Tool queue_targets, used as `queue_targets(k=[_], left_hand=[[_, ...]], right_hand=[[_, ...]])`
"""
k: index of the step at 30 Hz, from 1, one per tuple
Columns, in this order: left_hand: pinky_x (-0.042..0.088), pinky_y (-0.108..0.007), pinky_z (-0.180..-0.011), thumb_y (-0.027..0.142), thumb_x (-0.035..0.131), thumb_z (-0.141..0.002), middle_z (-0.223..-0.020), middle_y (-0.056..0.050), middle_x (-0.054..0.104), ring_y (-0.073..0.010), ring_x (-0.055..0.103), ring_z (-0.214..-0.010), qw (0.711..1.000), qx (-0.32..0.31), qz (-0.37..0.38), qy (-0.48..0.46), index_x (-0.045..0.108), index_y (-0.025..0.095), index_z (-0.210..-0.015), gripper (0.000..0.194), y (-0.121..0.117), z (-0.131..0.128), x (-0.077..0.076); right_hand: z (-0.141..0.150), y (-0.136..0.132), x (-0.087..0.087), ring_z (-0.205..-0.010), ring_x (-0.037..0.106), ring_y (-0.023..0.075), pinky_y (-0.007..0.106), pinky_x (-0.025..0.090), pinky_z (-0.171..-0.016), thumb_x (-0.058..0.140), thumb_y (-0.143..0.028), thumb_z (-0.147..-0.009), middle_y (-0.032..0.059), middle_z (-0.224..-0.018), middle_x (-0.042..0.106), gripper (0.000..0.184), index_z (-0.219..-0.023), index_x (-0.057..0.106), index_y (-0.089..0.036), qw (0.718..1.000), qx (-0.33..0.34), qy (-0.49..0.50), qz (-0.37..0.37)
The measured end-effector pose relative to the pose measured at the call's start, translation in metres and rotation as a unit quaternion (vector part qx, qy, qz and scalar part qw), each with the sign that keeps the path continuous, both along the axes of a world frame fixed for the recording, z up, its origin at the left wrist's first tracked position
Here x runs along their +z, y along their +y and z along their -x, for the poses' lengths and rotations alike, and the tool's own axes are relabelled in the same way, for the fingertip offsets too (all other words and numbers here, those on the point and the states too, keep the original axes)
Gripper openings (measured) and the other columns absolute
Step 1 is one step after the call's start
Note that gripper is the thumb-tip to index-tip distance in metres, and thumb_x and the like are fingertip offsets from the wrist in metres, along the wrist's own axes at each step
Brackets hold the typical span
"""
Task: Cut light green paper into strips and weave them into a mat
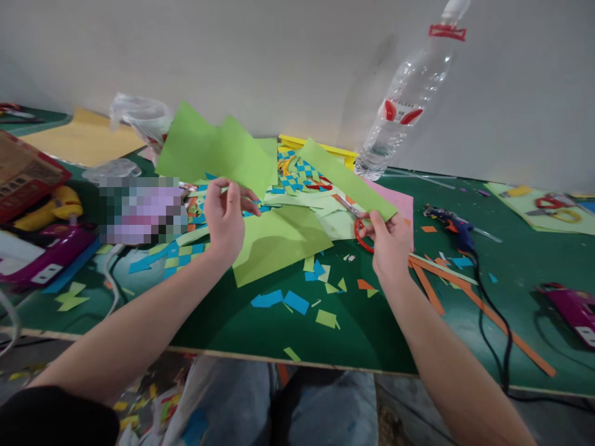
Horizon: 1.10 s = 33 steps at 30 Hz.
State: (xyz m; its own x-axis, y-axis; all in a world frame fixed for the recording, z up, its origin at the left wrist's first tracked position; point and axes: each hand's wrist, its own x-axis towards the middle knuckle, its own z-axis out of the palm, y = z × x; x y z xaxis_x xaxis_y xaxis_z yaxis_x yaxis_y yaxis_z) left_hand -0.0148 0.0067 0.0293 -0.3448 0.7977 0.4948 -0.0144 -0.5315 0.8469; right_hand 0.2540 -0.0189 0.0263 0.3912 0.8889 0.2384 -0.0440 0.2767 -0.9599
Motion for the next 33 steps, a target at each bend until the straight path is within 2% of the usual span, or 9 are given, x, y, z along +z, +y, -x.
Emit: queue_targets(k=[3, 6, 12, 15, 18, 22, 27, 30, 33], left_hand=[[0.046, -0.023, -0.051, 0.026, 0.044, -0.100, -0.078, 0.007, 0.064, -0.0045, 0.057, -0.047, 0.996, 0.050, 0.036, -0.063, 0.037, 0.023, -0.088, 0.014, 0.011, 0.010, -0.002], [0.047, -0.021, -0.057, 0.025, 0.035, -0.104, -0.092, 0.006, 0.064, -0.0022, 0.062, -0.058, 0.988, 0.063, 0.105, -0.088, 0.033, 0.023, -0.090, 0.014, 0.020, 0.020, -0.006], [0.053, -0.025, -0.068, 0.022, 0.037, -0.100, -0.116, -0.001, 0.066, -0.0078, 0.068, -0.081, 0.958, 0.056, 0.204, -0.193, 0.034, 0.023, -0.091, 0.010, 0.027, 0.025, -0.013], [0.056, -0.030, -0.085, 0.027, 0.037, -0.098, -0.143, -0.005, 0.051, -0.0155, 0.065, -0.111, 0.950, 0.007, 0.207, -0.235, 0.040, 0.023, -0.093, 0.007, 0.026, 0.023, -0.015], [0.053, -0.037, -0.098, 0.031, 0.034, -0.096, -0.157, -0.008, 0.033, -0.0204, 0.053, -0.130, 0.944, -0.021, 0.209, -0.255, 0.045, 0.024, -0.105, 0.016, 0.025, 0.023, -0.015], [0.051, -0.043, -0.103, 0.030, 0.035, -0.093, -0.155, -0.007, 0.035, -0.0233, 0.044, -0.138, 0.954, -0.030, 0.201, -0.222, 0.048, 0.029, -0.119, 0.029, 0.026, 0.025, -0.014], [0.051, -0.037, -0.103, 0.026, 0.034, -0.092, -0.157, -0.008, 0.033, -0.0194, 0.046, -0.136, 0.964, -0.028, 0.177, -0.196, 0.047, 0.025, -0.111, 0.023, 0.027, 0.024, -0.014], [0.053, -0.041, -0.099, 0.032, 0.035, -0.093, -0.148, -0.010, 0.045, -0.0220, 0.052, -0.131, 0.973, -0.049, 0.155, -0.166, 0.047, 0.025, -0.106, 0.019, 0.030, 0.026, -0.020], [0.055, -0.042, -0.092, 0.039, 0.039, -0.094, -0.129, -0.009, 0.059, -0.0231, 0.061, -0.116, 0.992, -0.016, 0.111, -0.056, 0.049, 0.029, -0.110, 0.021, 0.033, 0.029, -0.028]], right_hand=[[0.000, 0.000, -0.001, -0.047, 0.053, 0.0063, 0.023, 0.049, -0.051, 0.071, -0.037, -0.079, -0.0008, -0.078, 0.069, 0.022, -0.086, 0.060, -0.020, 1.000, 0.000, 0.000, 0.001], [-0.001, 0.001, -0.003, -0.047, 0.053, 0.0060, 0.023, 0.048, -0.051, 0.070, -0.038, -0.080, -0.0009, -0.079, 0.069, 0.023, -0.087, 0.060, -0.019, 1.000, 0.000, -0.005, 0.001], [-0.001, 0.000, -0.003, -0.047, 0.053, 0.0060, 0.024, 0.049, -0.052, 0.069, -0.036, -0.081, -0.0012, -0.078, 0.069, 0.020, -0.086, 0.060, -0.019, 1.000, 0.003, -0.012, 0.004], [0.000, -0.001, -0.001, -0.046, 0.054, 0.0061, 0.024, 0.048, -0.051, 0.069, -0.033, -0.080, -0.0011, -0.077, 0.069, 0.017, -0.085, 0.061, -0.019, 1.000, 0.003, -0.005, 0.005], [0.000, -0.001, -0.001, -0.046, 0.053, 0.0059, 0.024, 0.048, -0.051, 0.069, -0.030, -0.080, -0.0009, -0.076, 0.068, 0.014, -0.085, 0.062, -0.019, 1.000, 0.008, -0.002, 0.006], [-0.001, 0.000, -0.004, -0.047, 0.054, 0.0062, 0.024, 0.048, -0.053, 0.067, -0.031, -0.081, -0.0012, -0.076, 0.068, 0.016, -0.091, 0.064, -0.019, 1.000, 0.020, -0.007, 0.013], [-0.001, 0.001, -0.004, -0.047, 0.054, 0.0067, 0.024, 0.048, -0.051, 0.067, -0.030, -0.079, -0.0008, -0.073, 0.068, 0.016, -0.088, 0.063, -0.017, 0.999, 0.040, -0.009, 0.030], [0.000, 0.001, -0.006, -0.046, 0.055, 0.0069, 0.024, 0.048, -0.050, 0.069, -0.031, -0.077, -0.0010, -0.071, 0.068, 0.016, -0.082, 0.061, -0.018, 0.994, 0.081, -0.019, 0.065], [0.000, 0.001, -0.009, -0.045, 0.054, 0.0063, 0.022, 0.045, -0.048, 0.069, -0.033, -0.077, -0.0006, -0.072, 0.069, 0.018, -0.080, 0.061, -0.017, 0.985, 0.131, -0.055, 0.095]])
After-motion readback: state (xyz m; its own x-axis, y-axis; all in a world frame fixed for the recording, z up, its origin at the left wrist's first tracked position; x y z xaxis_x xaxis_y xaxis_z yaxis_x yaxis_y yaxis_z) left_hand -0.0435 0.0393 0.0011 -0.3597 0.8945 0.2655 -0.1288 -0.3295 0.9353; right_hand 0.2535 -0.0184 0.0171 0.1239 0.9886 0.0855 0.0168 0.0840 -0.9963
